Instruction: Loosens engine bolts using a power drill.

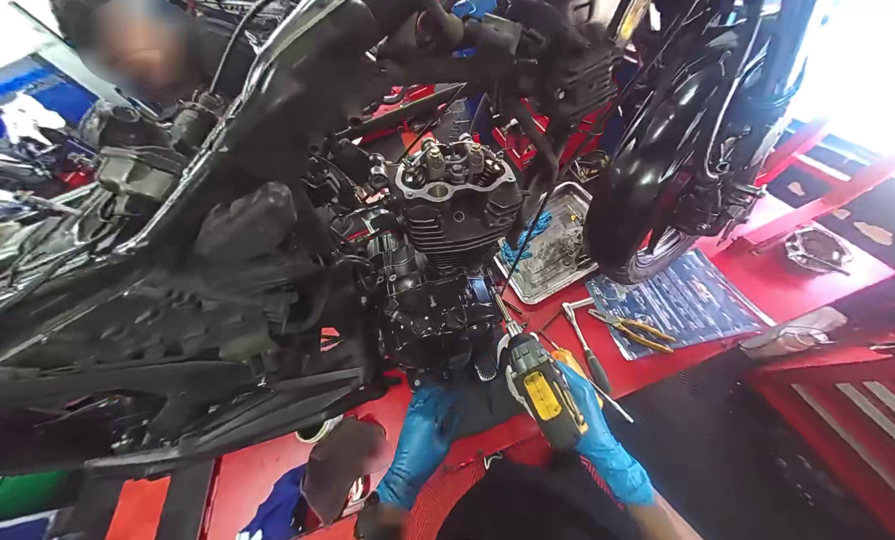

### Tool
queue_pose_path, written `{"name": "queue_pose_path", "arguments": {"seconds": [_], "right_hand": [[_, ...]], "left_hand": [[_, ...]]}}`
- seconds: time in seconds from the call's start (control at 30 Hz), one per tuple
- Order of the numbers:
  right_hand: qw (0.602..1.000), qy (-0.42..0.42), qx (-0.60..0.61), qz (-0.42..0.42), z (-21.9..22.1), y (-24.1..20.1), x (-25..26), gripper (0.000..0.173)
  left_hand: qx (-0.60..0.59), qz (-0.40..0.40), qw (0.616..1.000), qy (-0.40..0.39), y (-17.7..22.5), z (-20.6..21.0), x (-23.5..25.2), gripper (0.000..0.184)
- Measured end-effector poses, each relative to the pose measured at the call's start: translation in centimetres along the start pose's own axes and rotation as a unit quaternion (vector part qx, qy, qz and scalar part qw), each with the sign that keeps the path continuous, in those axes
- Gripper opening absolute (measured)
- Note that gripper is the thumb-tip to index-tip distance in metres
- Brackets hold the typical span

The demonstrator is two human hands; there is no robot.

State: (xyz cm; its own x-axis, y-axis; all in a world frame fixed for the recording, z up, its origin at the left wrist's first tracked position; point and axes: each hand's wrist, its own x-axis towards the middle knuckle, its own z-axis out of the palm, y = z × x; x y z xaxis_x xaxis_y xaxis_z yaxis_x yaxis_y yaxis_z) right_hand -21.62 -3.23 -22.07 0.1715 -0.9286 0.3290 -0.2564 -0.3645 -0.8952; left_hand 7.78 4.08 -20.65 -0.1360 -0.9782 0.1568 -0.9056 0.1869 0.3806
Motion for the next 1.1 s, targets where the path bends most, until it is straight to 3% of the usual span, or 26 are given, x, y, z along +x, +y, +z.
{"name": "queue_pose_path", "arguments": {"seconds": [0.3,0.43,0.53,0.63,0.7,0.8,0.87,0.97,1.03,1.1], "right_hand": [[0.999,0.036,-0.004,0.008,2.7,0.3,-0.3,0.048],[0.997,0.004,-0.032,0.068,1.0,-4.9,2.1,0.029],[0.999,0.036,-0.018,-0.001,2.7,-0.1,0.2,0.041],[0.999,0.031,0.008,0.004,2.9,0.6,-0.1,0.045],[0.999,0.023,0.012,0.026,2.5,-0.8,0.6,0.043],[0.988,-0.024,0.025,0.154,-0.1,-8.4,4.0,0.027],[0.980,-0.021,0.053,0.192,-0.7,-10.2,5.0,0.024],[0.988,-0.017,0.066,0.141,0.2,-6.0,3.3,0.028],[1.000,0.010,-0.008,0.025,1.6,-0.5,1.4,0.042],[0.997,0.006,-0.073,-0.012,1.1,0.8,1.3,0.045]], "left_hand": [[-0.003,-0.012,0.997,0.078,-0.2,2.1,-0.2,0.027],[-0.005,0.010,0.994,0.104,-0.5,2.3,0.0,0.028],[-0.013,0.017,0.993,0.118,-0.8,2.6,-0.2,0.028],[-0.018,0.020,0.992,0.125,-0.9,2.7,-0.2,0.029],[-0.024,0.026,0.991,0.132,-1.0,2.7,-0.2,0.030],[-0.030,0.034,0.989,0.140,-1.0,2.7,-0.1,0.030],[-0.038,0.033,0.989,0.140,-0.9,2.6,0.0,0.030],[-0.041,0.034,0.988,0.144,-1.0,2.6,0.0,0.030],[-0.040,0.035,0.988,0.145,-1.2,2.7,-0.1,0.030],[-0.047,0.031,0.988,0.142,-1.1,2.7,-0.3,0.030]]}}
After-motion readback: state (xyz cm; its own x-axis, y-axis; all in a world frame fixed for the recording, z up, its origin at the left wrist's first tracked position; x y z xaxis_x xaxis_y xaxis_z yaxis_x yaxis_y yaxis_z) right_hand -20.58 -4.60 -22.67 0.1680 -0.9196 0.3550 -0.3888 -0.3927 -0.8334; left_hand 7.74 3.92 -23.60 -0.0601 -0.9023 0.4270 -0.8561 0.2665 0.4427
